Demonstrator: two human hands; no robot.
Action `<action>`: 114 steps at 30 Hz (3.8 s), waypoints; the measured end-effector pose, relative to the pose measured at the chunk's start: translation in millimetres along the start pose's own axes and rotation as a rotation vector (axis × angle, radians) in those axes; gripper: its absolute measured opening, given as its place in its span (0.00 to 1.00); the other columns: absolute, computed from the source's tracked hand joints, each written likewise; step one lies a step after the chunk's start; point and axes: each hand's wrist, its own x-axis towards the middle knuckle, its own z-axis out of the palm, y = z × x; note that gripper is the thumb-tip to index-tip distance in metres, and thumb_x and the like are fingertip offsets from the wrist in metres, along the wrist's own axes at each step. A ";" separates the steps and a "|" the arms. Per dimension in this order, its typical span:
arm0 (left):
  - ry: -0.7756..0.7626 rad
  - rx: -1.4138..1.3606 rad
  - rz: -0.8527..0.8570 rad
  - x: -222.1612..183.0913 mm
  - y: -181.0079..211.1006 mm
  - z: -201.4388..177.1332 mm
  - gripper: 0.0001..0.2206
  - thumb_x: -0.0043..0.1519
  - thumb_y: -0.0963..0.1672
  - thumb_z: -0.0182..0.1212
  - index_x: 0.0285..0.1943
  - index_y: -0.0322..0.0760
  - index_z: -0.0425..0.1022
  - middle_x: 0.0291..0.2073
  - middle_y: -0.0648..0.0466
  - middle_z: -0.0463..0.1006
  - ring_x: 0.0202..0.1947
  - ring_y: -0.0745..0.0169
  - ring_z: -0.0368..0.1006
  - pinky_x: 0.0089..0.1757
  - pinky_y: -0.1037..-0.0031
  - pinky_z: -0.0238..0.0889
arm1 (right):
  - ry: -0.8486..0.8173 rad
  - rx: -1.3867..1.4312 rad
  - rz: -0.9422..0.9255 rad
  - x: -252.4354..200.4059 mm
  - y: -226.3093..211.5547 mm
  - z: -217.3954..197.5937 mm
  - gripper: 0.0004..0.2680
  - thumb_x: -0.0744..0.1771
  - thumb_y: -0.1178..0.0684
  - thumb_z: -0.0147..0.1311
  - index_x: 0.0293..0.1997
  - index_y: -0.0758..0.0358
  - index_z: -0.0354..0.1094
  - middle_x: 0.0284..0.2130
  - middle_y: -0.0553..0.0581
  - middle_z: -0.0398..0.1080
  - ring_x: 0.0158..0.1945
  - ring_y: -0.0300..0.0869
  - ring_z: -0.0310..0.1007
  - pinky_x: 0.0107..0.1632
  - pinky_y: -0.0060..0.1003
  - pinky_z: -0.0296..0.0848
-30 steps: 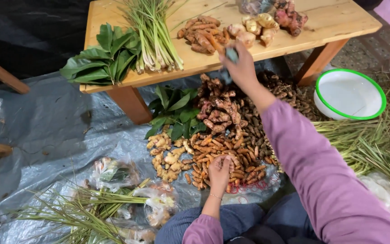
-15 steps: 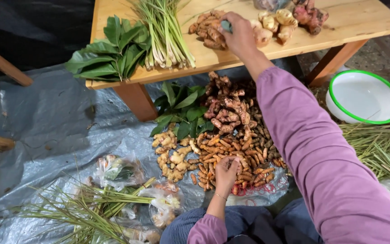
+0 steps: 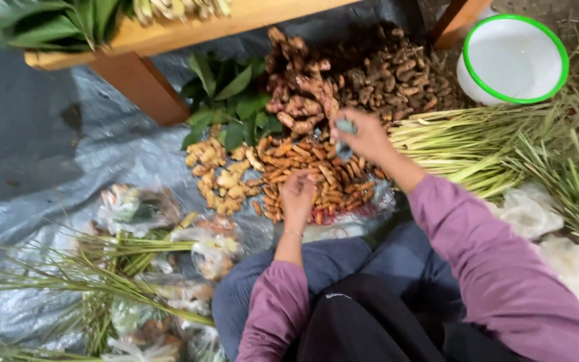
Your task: The person is scraping the outer skin off turmeric roots using a small handheld tool while sitting on a tarp.
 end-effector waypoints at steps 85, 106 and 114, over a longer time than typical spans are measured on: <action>-0.113 -0.441 -0.136 -32.8 45.1 29.6 0.18 0.64 0.34 0.55 0.64 0.23 0.69 0.54 0.39 0.77 0.50 0.50 0.77 0.47 0.62 0.76 | -0.076 0.205 0.005 -46.2 -37.3 18.2 0.13 0.70 0.60 0.49 0.63 0.56 0.67 0.48 0.54 0.74 0.51 0.50 0.75 0.53 0.44 0.73; -0.114 -0.575 -0.203 -40.6 80.8 34.9 0.17 0.59 0.33 0.62 0.57 0.22 0.72 0.44 0.43 0.79 0.40 0.57 0.78 0.41 0.64 0.80 | -0.022 0.336 0.302 -44.0 -80.4 6.7 0.09 0.70 0.47 0.52 0.56 0.47 0.71 0.32 0.56 0.74 0.38 0.42 0.72 0.41 0.40 0.72; -0.018 -0.574 -0.232 -31.8 73.7 27.8 0.27 0.53 0.31 0.67 0.63 0.23 0.66 0.43 0.47 0.75 0.40 0.53 0.80 0.43 0.60 0.80 | -0.111 0.836 0.479 -34.2 -76.3 -12.1 0.11 0.70 0.53 0.46 0.59 0.59 0.63 0.44 0.63 0.75 0.50 0.46 0.75 0.49 0.40 0.74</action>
